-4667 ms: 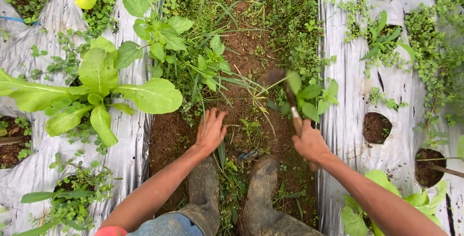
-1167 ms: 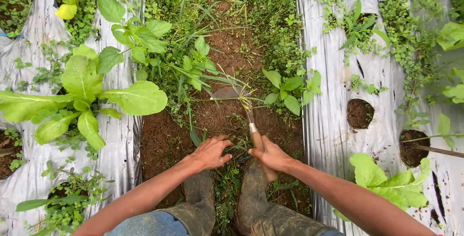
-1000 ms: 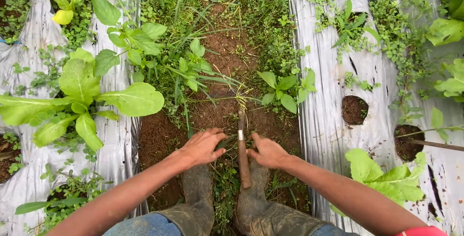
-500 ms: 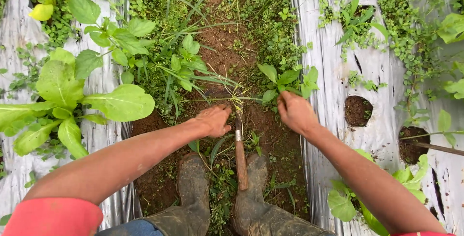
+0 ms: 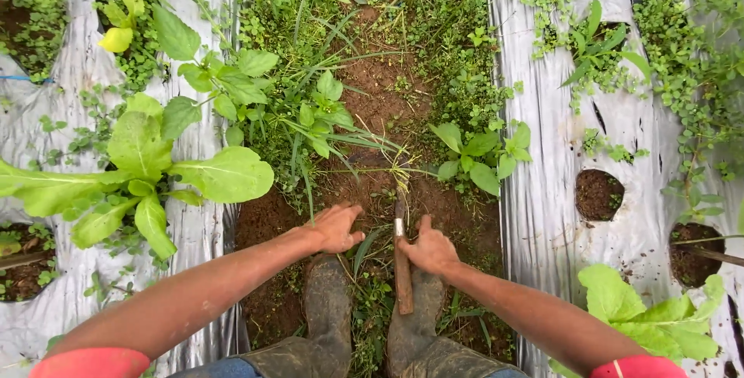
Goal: The person uses a hand hoe to loosen the soil and remove weeds from the ground between rows of plants. They also pull weeds by hand and clear debris from around the base of the crops.
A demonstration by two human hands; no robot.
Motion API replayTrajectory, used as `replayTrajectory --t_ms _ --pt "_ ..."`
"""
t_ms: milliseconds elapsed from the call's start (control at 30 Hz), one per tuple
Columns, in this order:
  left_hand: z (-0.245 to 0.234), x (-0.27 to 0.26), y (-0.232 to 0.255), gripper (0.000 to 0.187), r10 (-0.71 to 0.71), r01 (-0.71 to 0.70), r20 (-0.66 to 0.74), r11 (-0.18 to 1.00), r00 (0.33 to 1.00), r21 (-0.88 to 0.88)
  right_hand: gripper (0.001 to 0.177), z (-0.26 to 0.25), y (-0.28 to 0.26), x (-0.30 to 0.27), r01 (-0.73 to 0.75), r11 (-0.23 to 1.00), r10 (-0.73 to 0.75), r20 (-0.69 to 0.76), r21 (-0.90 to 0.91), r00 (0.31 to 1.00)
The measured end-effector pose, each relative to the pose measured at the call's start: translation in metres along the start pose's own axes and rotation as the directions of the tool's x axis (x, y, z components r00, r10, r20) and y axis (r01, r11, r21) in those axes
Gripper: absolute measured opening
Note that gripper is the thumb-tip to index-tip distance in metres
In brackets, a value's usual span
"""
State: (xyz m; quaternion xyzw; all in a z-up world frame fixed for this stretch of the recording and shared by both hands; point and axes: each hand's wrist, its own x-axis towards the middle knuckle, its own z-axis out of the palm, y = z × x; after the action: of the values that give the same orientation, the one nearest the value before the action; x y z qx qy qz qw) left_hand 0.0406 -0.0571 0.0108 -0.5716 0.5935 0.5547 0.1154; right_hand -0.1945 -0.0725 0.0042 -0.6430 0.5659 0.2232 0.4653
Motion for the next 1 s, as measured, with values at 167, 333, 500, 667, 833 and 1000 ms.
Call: replayTrajectory --t_ms 167,333,500,667,833,1000 --pt "-0.001 -0.010 -0.003 0.058 -0.017 0.017 0.006 0.997 1.000 -0.075 0.039 0.030 0.012 0.027 -0.091 0.994 0.093 -0.026 0.052 0.995" --pt "-0.006 -0.015 -0.007 0.052 0.018 -0.020 -0.014 0.992 1.000 -0.121 0.045 0.016 0.029 0.033 -0.029 0.972 0.070 -0.171 0.234 0.983" --pt "-0.009 -0.021 -0.012 0.052 -0.020 0.020 0.002 0.998 1.000 -0.062 0.038 -0.044 -0.013 0.023 0.111 0.961 -0.024 -0.329 0.251 0.944" --pt "-0.006 -0.019 -0.012 0.050 -0.026 0.027 0.014 0.995 1.000 -0.093 0.031 -0.086 -0.016 0.090 0.231 0.912 -0.078 -0.411 0.339 0.908" --pt "0.000 -0.011 -0.023 0.051 -0.006 0.007 0.012 0.999 1.000 -0.034 0.056 -0.036 0.044 0.109 0.083 0.896 0.037 -0.262 0.435 0.964" --pt "0.011 -0.009 -0.029 0.051 -0.046 0.049 0.062 0.998 0.997 -0.039 0.050 -0.034 0.038 0.099 0.068 0.839 0.104 -0.281 0.539 0.954"
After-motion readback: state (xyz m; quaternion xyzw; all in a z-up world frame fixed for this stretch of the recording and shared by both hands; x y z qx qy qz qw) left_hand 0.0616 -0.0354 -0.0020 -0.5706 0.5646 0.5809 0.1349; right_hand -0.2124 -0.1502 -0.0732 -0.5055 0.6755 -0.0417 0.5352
